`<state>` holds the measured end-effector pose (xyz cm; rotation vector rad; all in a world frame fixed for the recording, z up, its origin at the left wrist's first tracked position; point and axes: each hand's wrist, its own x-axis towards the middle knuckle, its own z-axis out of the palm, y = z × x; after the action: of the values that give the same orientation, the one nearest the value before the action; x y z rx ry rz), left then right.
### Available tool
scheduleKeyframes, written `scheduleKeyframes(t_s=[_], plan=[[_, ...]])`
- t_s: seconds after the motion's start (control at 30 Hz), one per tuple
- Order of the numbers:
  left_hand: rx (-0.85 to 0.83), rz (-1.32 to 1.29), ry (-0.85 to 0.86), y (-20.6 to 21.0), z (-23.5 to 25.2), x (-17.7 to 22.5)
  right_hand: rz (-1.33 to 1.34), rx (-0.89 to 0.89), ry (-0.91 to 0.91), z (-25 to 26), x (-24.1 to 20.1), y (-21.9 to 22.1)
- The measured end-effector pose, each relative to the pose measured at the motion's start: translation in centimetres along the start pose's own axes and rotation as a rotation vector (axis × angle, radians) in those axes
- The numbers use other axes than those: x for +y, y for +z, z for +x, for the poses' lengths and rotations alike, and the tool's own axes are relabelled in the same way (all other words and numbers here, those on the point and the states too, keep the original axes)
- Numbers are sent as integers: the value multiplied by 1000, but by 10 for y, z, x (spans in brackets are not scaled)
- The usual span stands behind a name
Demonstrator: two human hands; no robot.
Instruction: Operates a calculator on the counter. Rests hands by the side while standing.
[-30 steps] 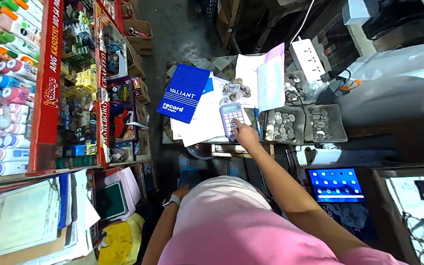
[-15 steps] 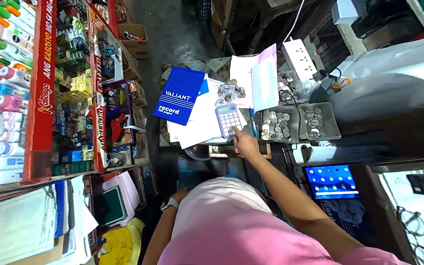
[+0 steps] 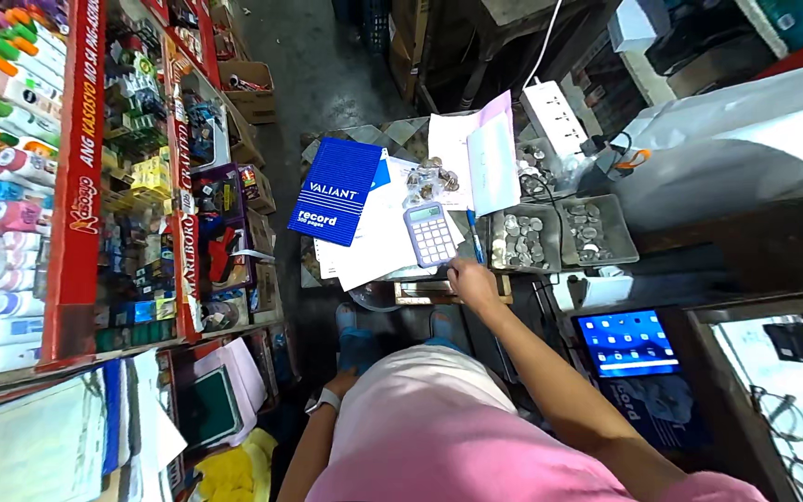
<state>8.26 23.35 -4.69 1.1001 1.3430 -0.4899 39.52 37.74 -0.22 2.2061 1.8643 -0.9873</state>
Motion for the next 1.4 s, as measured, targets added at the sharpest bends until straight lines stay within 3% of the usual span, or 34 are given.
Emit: scheduleKeyframes(t_s=[0.23,0.47,0.73,0.87,0.97,1.07,1.13,1.23,1.4], plan=[[-79,115,-41,-6,2,4,-48,-263,-31,-58,21,43],[-158,274,-8,-13,11,18,-5,-387,297,-84,77,61],[-230,709,12,14,94,20,333,-298,641,-135,153,90],[-280,800,93,58,115,41,427,-337,819,-173,206,137],[-315,868,219,99,139,29,454,-373,905,-192,239,183],[-321,969,225,126,147,14,493,-390,929,-206,253,227],[-270,1071,211,140,156,-2,487,-398,911,-209,259,259],[24,1158,241,164,173,-36,472,-353,837,-210,264,309],[24,1133,218,160,162,-31,491,-355,702,-217,244,376]])
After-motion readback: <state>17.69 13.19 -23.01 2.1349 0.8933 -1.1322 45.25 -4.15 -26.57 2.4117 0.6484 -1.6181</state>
